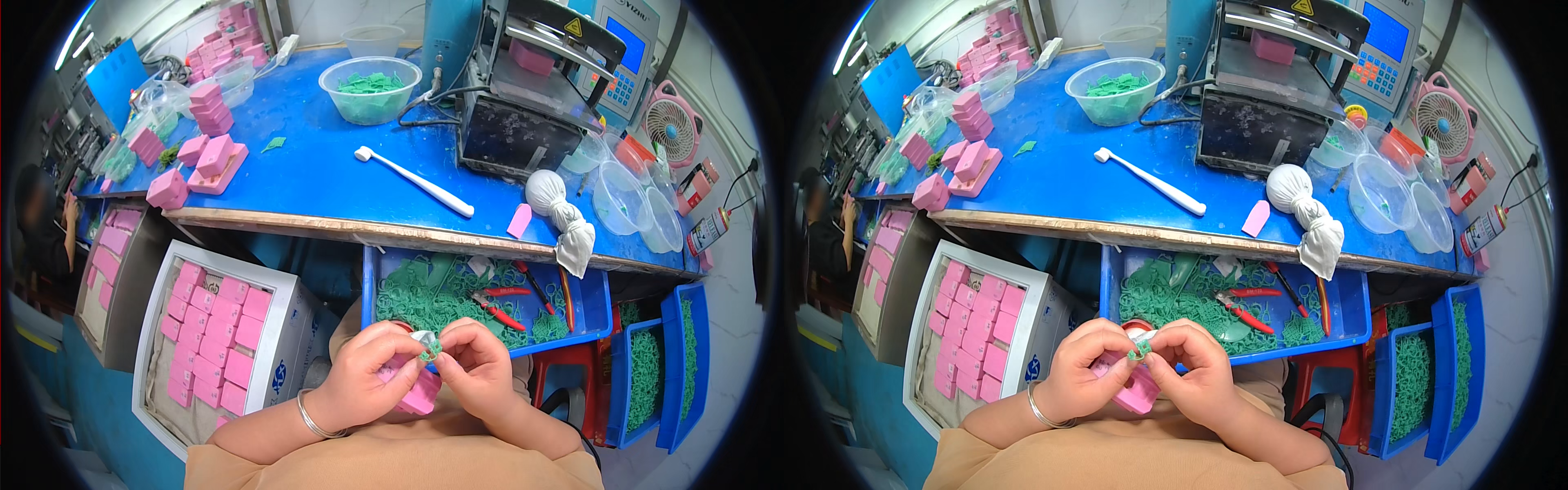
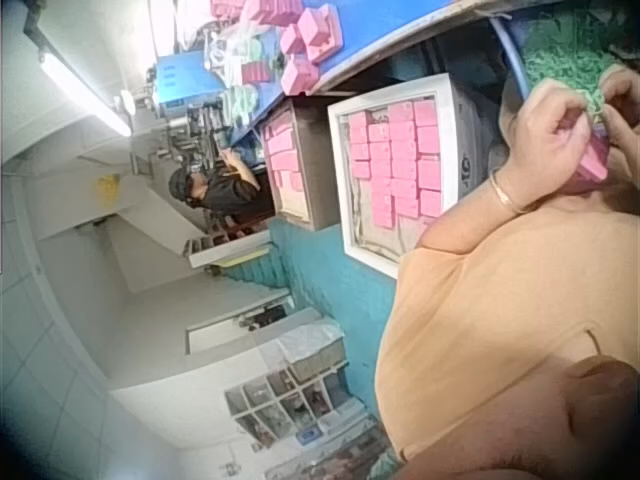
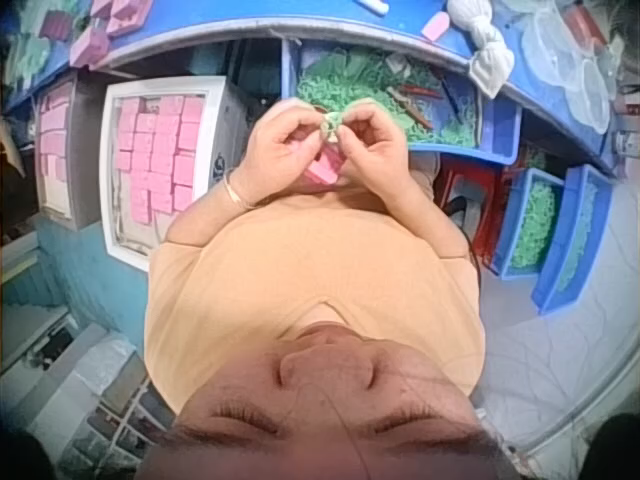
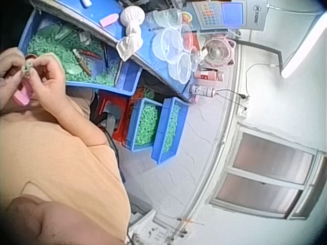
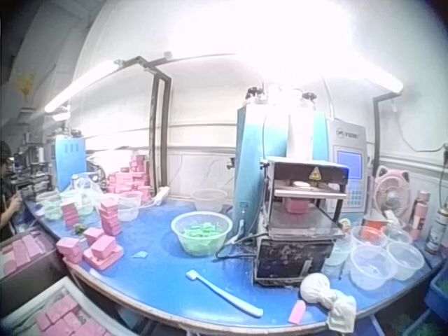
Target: The person is preparing and assembling small green silicone or wax parts into a pink mold, cleaning it with a brush, and then placing the mold into a production machine.
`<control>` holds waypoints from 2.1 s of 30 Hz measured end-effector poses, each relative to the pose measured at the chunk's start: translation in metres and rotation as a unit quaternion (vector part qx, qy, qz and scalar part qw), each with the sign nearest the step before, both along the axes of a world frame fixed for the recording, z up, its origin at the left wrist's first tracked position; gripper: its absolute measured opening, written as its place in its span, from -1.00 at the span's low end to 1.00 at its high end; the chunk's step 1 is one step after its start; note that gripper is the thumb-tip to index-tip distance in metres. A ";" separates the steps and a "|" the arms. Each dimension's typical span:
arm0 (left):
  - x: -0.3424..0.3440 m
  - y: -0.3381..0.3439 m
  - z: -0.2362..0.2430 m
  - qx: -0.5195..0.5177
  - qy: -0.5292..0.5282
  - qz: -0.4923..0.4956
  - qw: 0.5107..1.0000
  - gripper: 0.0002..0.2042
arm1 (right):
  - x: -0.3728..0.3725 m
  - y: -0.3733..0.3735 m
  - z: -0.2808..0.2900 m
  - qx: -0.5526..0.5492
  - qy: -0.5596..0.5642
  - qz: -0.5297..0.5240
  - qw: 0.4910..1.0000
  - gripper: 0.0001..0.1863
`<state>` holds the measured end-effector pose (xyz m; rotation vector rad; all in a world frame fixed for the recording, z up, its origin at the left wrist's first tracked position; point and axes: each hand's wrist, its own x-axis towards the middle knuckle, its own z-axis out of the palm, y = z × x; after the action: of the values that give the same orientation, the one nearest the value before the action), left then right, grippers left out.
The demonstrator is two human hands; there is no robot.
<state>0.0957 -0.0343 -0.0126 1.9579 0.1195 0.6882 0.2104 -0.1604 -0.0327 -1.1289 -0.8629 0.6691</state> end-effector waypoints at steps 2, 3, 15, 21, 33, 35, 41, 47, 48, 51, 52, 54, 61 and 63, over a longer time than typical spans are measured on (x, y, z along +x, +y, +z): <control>0.000 0.000 0.000 0.001 0.000 0.002 1.000 -0.89 | 0.000 0.000 -0.001 -0.001 0.000 0.001 1.000 -0.84; 0.000 0.000 0.000 0.000 -0.001 0.004 1.000 -0.89 | 0.000 0.000 -0.001 -0.005 -0.002 0.001 1.000 -0.85; 0.001 -0.001 0.000 0.000 0.002 0.006 1.000 -0.90 | 0.001 0.000 -0.002 -0.006 0.002 0.002 1.000 -0.87; 0.001 -0.001 0.000 0.000 -0.003 0.008 1.000 -0.89 | 0.001 0.000 -0.003 -0.004 0.009 0.001 1.000 -0.88; 0.001 -0.003 0.001 -0.015 -0.002 0.008 1.000 -0.87 | -0.001 -0.001 -0.004 -0.012 0.020 -0.003 1.000 -0.87; 0.001 -0.003 0.002 -0.017 -0.001 0.012 1.000 -0.87 | 0.000 0.000 -0.005 -0.014 0.021 -0.004 1.000 -0.87; 0.000 -0.002 0.000 -0.021 0.006 0.012 1.000 -0.88 | 0.000 0.001 -0.006 -0.020 -0.011 -0.010 1.000 -0.87; -0.001 -0.001 -0.001 -0.027 0.003 0.003 1.000 -0.89 | -0.001 0.001 -0.005 -0.022 0.012 -0.012 1.000 -0.87; -0.001 0.000 -0.002 -0.022 0.001 0.004 1.000 -0.89 | -0.001 0.001 -0.006 -0.022 0.007 -0.012 1.000 -0.87; 0.000 -0.002 0.001 -0.016 0.000 0.009 1.000 -0.89 | -0.001 0.000 -0.006 -0.018 -0.004 -0.015 1.000 -0.88; 0.000 -0.002 0.002 -0.017 -0.001 0.014 1.000 -0.88 | -0.001 0.000 -0.006 -0.017 -0.009 -0.018 1.000 -0.88; -0.001 -0.002 0.000 -0.013 -0.003 0.015 1.000 -0.87 | -0.001 0.000 -0.005 -0.021 -0.012 -0.017 1.000 -0.88; -0.002 0.000 0.003 0.024 -0.030 -0.005 0.999 -0.85 | -0.003 -0.002 0.002 -0.016 -0.038 -0.032 0.999 -0.86; -0.003 0.001 0.003 0.030 -0.035 -0.008 0.999 -0.85 | -0.004 -0.003 0.003 -0.015 -0.047 -0.034 0.998 -0.86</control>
<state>0.0928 -0.0334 -0.0095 1.9877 0.0403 0.7553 0.2069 -0.1635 -0.0298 -1.2201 -0.8931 0.5788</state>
